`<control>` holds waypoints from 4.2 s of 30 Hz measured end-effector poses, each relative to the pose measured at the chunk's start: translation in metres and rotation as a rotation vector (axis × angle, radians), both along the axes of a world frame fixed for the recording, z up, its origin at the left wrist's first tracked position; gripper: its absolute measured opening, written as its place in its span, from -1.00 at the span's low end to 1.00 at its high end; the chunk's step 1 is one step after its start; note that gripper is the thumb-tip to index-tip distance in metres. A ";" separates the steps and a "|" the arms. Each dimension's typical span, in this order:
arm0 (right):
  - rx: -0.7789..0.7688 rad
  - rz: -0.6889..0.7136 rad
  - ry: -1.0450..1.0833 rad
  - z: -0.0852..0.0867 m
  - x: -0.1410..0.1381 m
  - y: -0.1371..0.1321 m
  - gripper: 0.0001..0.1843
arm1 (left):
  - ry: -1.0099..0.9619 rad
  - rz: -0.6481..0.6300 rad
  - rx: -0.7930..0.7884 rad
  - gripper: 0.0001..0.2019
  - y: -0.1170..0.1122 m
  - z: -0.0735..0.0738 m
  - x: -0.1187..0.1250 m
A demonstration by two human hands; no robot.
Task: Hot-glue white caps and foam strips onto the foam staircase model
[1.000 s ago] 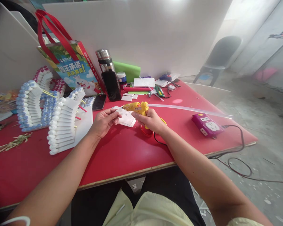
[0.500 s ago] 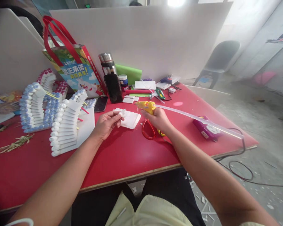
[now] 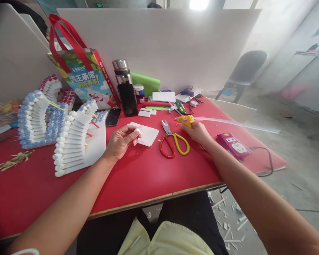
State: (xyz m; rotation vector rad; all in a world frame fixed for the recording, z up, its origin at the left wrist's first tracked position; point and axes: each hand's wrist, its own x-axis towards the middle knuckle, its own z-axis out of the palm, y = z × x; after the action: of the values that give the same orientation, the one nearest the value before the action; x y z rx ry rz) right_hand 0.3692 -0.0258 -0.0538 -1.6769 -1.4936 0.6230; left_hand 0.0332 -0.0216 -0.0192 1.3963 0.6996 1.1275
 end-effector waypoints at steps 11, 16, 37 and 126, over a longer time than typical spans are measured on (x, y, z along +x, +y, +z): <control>-0.079 -0.101 -0.466 0.017 0.007 -0.052 -0.34 | 0.057 0.110 0.057 -0.75 -0.009 0.009 0.004; 0.254 -0.258 -0.482 0.040 -0.034 -0.106 -0.64 | 0.081 0.137 0.089 -0.74 -0.012 0.010 0.007; 0.098 0.414 0.931 0.038 -0.153 -0.017 -0.84 | 0.113 0.076 0.127 -0.79 -0.004 0.004 0.003; 0.258 0.511 0.132 0.046 -0.132 -0.019 -0.71 | 0.473 0.035 0.126 -0.66 -0.002 -0.004 -0.002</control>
State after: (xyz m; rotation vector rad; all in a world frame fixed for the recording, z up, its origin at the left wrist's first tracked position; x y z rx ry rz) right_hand 0.2368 -0.0448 -0.0076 -1.0401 -1.8292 0.7522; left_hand 0.0315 -0.0231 -0.0231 1.7902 1.0018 0.8832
